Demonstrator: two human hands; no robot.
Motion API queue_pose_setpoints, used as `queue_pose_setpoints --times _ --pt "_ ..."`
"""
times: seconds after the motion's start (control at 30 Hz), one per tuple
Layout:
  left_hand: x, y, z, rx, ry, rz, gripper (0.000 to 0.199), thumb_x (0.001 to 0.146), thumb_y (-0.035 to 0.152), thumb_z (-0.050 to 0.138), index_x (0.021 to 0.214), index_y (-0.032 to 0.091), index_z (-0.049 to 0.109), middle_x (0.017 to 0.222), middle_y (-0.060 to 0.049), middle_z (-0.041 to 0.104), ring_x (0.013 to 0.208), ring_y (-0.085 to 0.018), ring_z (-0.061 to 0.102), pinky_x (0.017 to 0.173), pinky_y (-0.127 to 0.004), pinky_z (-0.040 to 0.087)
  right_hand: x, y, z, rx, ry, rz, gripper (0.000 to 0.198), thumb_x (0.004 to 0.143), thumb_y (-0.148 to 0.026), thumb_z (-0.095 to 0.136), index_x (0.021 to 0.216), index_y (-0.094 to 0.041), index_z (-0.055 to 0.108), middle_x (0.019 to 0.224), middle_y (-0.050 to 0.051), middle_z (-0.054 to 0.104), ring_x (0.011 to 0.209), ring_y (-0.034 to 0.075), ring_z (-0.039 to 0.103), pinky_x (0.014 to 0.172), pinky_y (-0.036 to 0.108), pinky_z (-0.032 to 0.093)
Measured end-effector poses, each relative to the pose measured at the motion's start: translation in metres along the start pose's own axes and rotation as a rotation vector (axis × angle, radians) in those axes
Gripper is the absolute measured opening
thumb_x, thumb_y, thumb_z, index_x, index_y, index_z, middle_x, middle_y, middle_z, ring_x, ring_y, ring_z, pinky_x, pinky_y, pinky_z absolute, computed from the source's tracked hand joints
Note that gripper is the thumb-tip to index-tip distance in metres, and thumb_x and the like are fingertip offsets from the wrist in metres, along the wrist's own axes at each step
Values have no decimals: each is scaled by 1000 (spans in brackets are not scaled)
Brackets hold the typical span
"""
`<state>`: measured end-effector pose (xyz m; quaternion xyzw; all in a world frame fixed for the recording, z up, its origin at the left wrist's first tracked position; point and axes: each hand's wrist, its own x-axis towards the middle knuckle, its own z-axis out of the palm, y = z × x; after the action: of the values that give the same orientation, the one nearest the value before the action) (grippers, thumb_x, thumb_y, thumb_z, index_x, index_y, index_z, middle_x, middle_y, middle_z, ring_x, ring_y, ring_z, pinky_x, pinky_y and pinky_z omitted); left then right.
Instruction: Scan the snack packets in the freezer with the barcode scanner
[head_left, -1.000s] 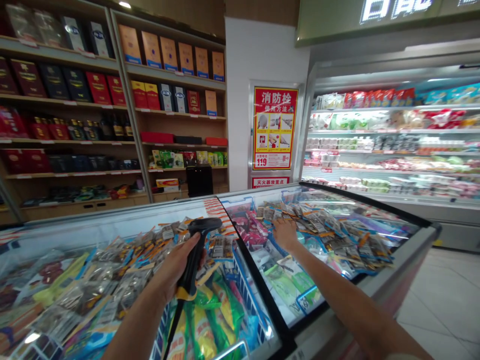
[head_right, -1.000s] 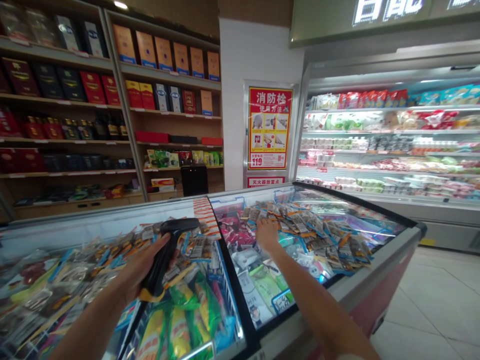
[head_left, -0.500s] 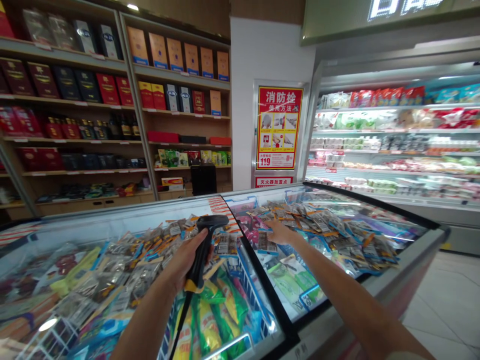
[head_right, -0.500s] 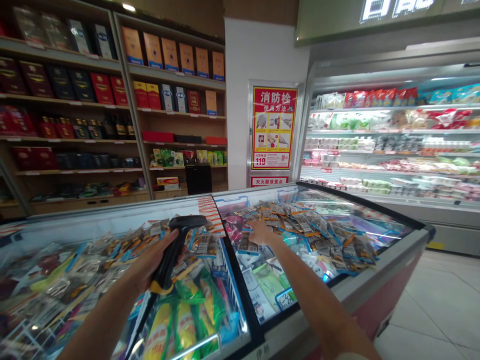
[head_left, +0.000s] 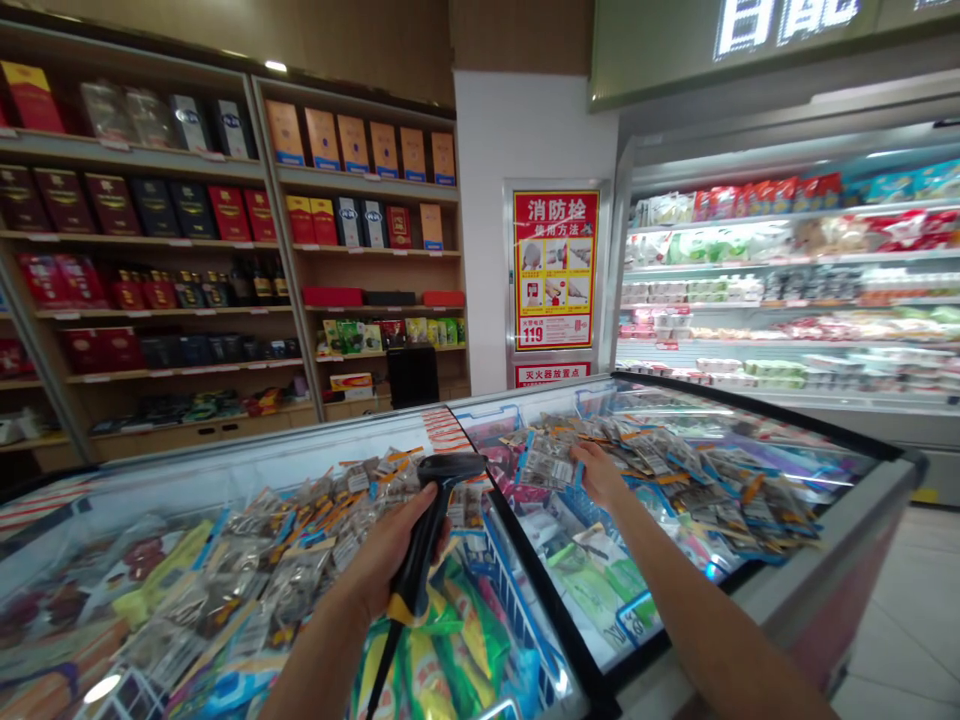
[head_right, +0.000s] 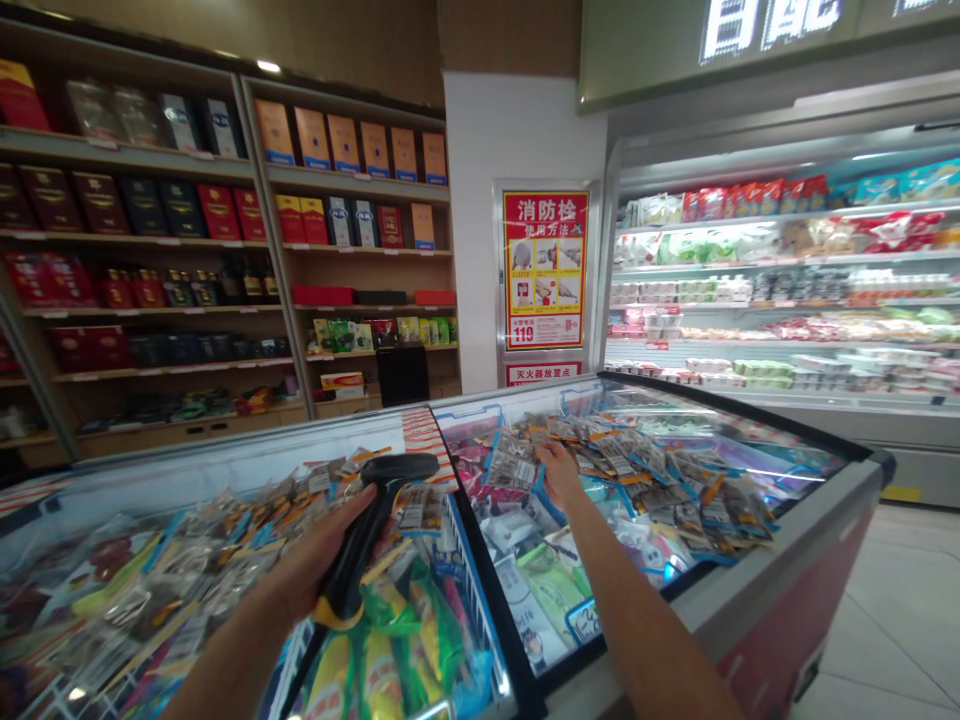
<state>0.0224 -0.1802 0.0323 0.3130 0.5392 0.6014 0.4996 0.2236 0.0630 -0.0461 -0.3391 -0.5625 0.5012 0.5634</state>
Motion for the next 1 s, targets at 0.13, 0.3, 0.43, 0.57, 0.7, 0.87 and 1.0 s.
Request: queue_pose_setpoints --times 0.13,0.3,0.43,0.57,0.7,0.87,1.0 --pt "2 -4 0 15 -68 0 32 69 44 54 73 12 55 56 -3 57 46 -10 52 42 -18 39 -3 6 18 232 106 72 19 56 -32 54 68 -20 45 56 -3 54 58 14 55 58 28 46" --pt "0 -3 2 62 -134 10 36 71 46 50 68 11 55 56 -3 58 44 -8 49 41 -18 37 -5 10 30 454 235 149 21 52 -24 59 67 -19 46 54 -6 52 52 11 52 53 26 44" --pt "-3 -2 4 93 -170 26 36 71 46 50 66 11 54 54 -2 56 44 -8 48 42 -18 36 -4 11 29 494 290 146 19 52 -21 60 66 -18 47 53 -6 52 53 10 51 54 23 43" --pt "-5 -1 5 112 -172 14 36 71 47 50 66 11 54 54 -2 56 44 -8 48 42 -18 36 -3 12 29 485 288 139 18 52 -21 59 66 -18 48 53 -6 52 53 10 51 55 24 43" --pt "-5 -1 6 122 -178 23 37 70 47 50 66 11 55 55 -2 57 45 -8 48 43 -18 36 -3 12 30 470 299 128 16 53 -21 59 65 -18 48 53 -6 51 54 10 51 55 24 43" --pt "-6 -1 8 140 -197 26 37 70 47 51 65 11 55 54 -2 56 45 -8 48 43 -18 36 -3 11 30 478 311 134 17 53 -20 57 66 -18 48 54 -7 51 54 10 51 55 23 43" --pt "-6 2 5 122 -157 32 37 68 48 52 64 11 54 53 -1 56 44 -7 48 42 -18 36 -5 10 30 484 311 145 17 53 -19 56 67 -18 47 52 -7 52 51 10 51 54 23 43"
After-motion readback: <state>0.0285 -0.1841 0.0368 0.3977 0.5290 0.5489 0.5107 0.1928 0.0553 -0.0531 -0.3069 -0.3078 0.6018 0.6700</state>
